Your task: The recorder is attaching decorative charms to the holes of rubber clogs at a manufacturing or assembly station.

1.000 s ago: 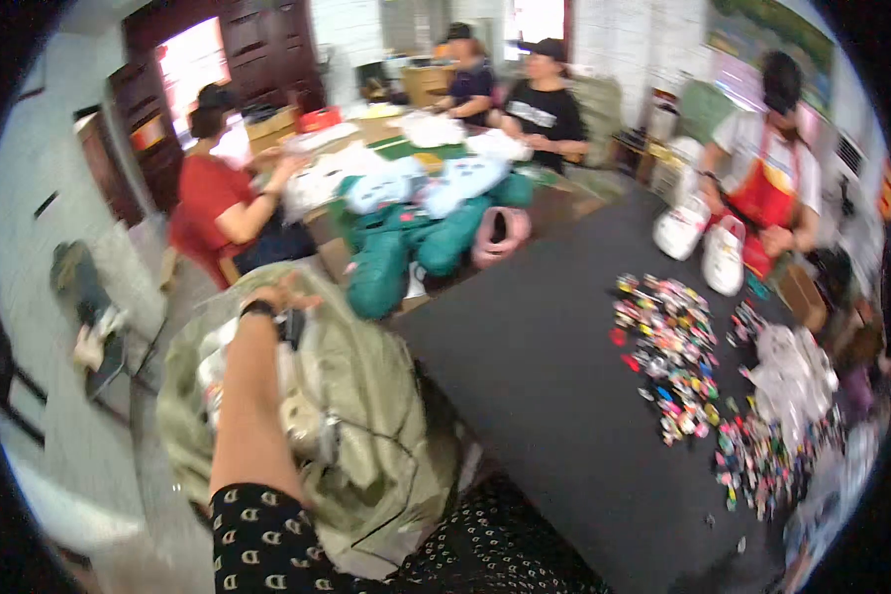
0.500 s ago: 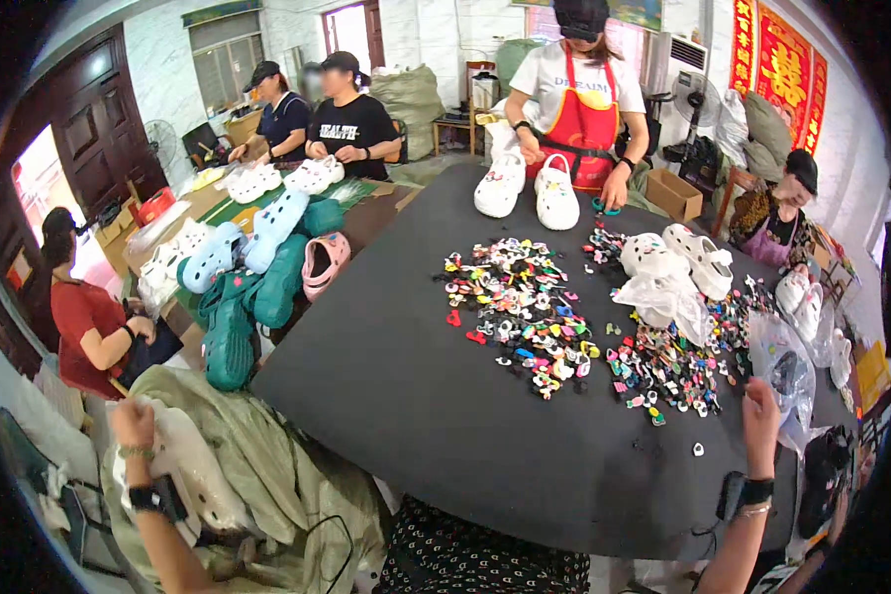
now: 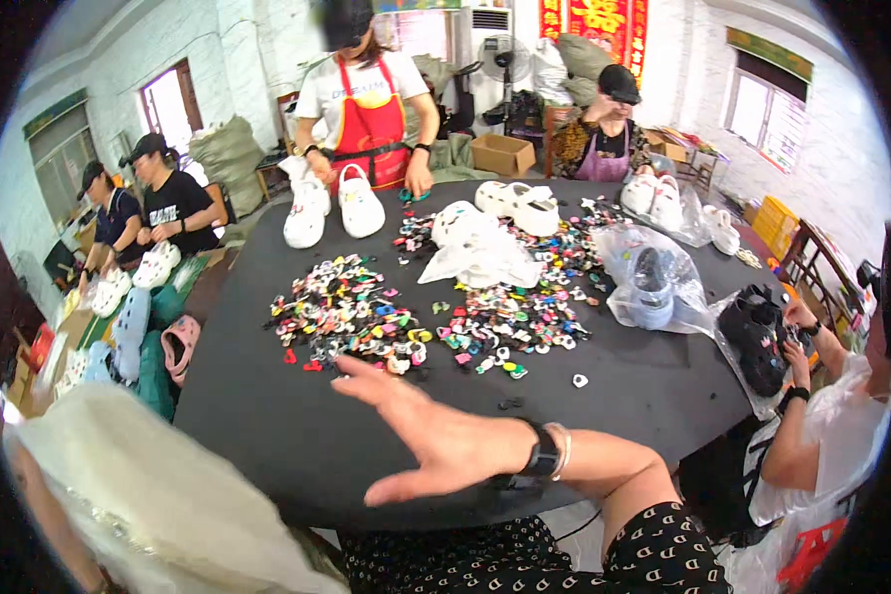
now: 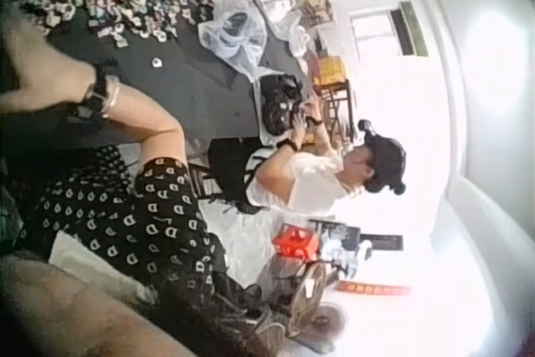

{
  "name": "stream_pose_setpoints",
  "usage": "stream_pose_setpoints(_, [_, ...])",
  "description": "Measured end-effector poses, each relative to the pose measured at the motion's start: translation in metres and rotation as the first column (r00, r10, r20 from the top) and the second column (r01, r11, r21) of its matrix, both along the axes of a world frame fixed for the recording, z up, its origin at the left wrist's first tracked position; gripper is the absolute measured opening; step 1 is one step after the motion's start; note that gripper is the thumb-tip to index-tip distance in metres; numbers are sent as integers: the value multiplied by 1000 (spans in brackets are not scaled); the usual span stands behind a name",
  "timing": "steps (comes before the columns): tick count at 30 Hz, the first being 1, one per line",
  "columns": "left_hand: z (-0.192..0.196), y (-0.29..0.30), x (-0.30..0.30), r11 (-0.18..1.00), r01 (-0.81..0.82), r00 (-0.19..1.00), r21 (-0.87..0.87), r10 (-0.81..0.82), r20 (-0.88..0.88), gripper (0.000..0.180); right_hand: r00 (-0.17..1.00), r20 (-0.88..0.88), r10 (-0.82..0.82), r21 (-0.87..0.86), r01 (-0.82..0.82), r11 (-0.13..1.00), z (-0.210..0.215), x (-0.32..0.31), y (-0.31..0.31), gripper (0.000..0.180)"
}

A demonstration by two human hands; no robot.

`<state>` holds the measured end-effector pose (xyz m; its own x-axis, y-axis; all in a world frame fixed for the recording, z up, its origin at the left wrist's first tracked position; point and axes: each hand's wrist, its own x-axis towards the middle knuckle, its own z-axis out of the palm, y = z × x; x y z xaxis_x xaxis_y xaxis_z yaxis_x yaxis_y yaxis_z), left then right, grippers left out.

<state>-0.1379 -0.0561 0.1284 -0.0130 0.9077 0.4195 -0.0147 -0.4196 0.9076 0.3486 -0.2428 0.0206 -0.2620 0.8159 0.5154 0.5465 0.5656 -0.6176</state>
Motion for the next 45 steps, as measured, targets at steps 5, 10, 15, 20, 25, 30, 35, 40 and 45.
stream_pose_setpoints(5, [-10, -40, 165, 612, -132, 656, 780, 643, -394, 16, 971, -235, 36, -125, -67, 990, 9, -24, -28, 138])
stream_pose_setpoints(10, [-13, -91, 305, 530, 506, 740, 680, 137, -658, 28, 943, -241, -229, -184, 187, 965, 3, -7, -68, 138])
stream_pose_setpoints(15, [-38, -123, 364, 420, 745, 629, 519, -180, -757, 32, 752, -423, -506, -251, 439, 863, -38, 21, -82, 131])
stream_pose_setpoints(20, [-68, -132, 386, 427, 781, 596, 456, -293, -747, 28, 382, -679, -628, -546, 310, 778, -73, 67, -94, 102])
stream_pose_setpoints(25, [-74, -119, 377, 495, 670, 713, 553, -224, -664, 24, 293, -663, -689, -623, 294, 725, -102, 83, -105, 100])
stream_pose_setpoints(30, [-79, -126, 350, 564, 657, 686, 500, -172, -707, 21, 162, -689, -707, -698, 113, 707, -109, 97, -93, 113])
stream_pose_setpoints(35, [-95, -145, 344, 494, 705, 659, 509, -190, -728, 23, 132, -655, -744, -743, 66, 666, -152, 126, -77, 104])
stream_pose_setpoints(40, [-89, -135, 322, 464, 700, 680, 543, -198, -706, 9, 23, -830, -558, -548, 156, 822, -89, 147, -78, 68])
stream_pose_setpoints(45, [-108, -131, 308, 508, 771, 587, 385, -331, -739, 20, -9, -863, -506, -435, 523, 733, -12, 225, -103, 46])
